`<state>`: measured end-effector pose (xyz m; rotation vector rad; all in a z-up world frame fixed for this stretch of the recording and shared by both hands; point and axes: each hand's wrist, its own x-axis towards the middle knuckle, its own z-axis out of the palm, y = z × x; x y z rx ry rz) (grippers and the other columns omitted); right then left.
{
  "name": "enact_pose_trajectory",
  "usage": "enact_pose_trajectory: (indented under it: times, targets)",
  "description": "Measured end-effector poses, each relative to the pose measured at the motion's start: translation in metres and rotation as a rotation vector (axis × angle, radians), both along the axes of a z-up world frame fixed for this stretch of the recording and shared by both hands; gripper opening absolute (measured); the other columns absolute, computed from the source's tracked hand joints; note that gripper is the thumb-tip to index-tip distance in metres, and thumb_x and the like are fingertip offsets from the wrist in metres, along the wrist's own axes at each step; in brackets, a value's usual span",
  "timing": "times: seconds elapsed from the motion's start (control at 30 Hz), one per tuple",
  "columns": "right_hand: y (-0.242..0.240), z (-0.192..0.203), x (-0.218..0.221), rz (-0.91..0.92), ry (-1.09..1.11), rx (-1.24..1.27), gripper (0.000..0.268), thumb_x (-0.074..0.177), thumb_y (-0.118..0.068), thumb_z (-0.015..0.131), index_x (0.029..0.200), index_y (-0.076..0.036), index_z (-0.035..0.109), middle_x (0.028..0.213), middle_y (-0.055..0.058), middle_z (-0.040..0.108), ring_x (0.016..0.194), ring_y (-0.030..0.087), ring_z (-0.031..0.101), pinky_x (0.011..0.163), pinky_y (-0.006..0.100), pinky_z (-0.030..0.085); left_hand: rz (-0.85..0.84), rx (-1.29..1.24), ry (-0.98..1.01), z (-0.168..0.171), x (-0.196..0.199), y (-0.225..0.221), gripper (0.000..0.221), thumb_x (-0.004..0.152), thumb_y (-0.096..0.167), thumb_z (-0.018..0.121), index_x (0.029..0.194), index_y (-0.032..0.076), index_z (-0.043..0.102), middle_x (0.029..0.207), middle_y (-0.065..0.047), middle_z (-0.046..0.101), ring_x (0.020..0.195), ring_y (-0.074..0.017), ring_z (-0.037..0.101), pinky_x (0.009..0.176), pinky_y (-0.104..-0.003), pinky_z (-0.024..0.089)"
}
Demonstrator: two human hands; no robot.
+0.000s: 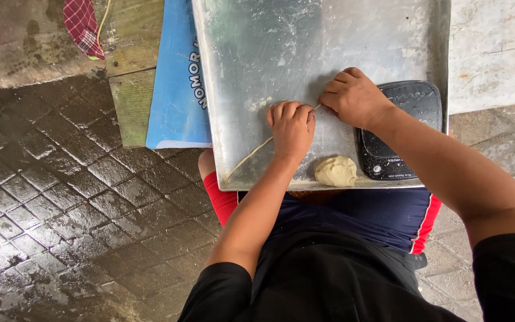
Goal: Rolling small pieces of dough into long, thin strips on a metal tray in a bakery.
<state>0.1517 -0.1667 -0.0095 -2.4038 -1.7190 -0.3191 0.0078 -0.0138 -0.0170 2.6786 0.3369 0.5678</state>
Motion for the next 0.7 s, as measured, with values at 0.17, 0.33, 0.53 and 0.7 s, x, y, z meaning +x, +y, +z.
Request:
enact_pose_trajectory:
  times: [0.17,0.33,0.53,0.7]
  targets:
    - [0.001,0.002,0.0,-0.021,0.057,-0.07,0.017,0.101,-0.034,0.068,0.087,-0.026,0.071,0.091,-0.008,0.069,0.098,0.013,0.066,0.098,0.034,0.048,0.007,0.025,-0.006,-0.002,0.001,0.0,0.007,0.088,0.026,0.071,0.094,0.024,0.067,0.095,0.004,0.056,0.112,-0.0212,0.053,0.108,-0.053,0.033]
    - [0.003,0.045,0.006,-0.117,0.144,-0.155,0.009,0.1,-0.032,0.07,0.094,-0.026,0.075,0.095,-0.008,0.073,0.104,0.015,0.069,0.101,0.035,0.049,0.009,0.019,0.012,-0.002,0.001,-0.001,0.006,0.089,0.026,0.071,0.093,0.024,0.068,0.095,0.004,0.057,0.112,-0.0208,0.055,0.107,-0.053,0.033]
    - [-0.011,0.026,0.027,-0.045,0.272,-0.175,0.017,0.094,-0.029,0.07,0.11,-0.028,0.078,0.111,-0.004,0.074,0.108,0.027,0.064,0.099,0.044,0.048,-0.024,0.005,0.013,0.03,0.0,0.003,0.009,0.085,0.02,0.08,0.089,0.023,0.073,0.096,0.005,0.063,0.105,-0.0233,0.056,0.108,-0.048,0.036]
    - [-0.006,0.015,0.028,-0.005,0.283,-0.213,0.015,0.094,-0.034,0.073,0.108,-0.033,0.08,0.112,-0.01,0.072,0.112,0.027,0.06,0.1,0.043,0.047,-0.017,0.006,0.015,0.03,0.0,0.002,0.008,0.086,0.019,0.079,0.089,0.024,0.073,0.097,0.005,0.064,0.106,-0.0231,0.056,0.107,-0.048,0.036]
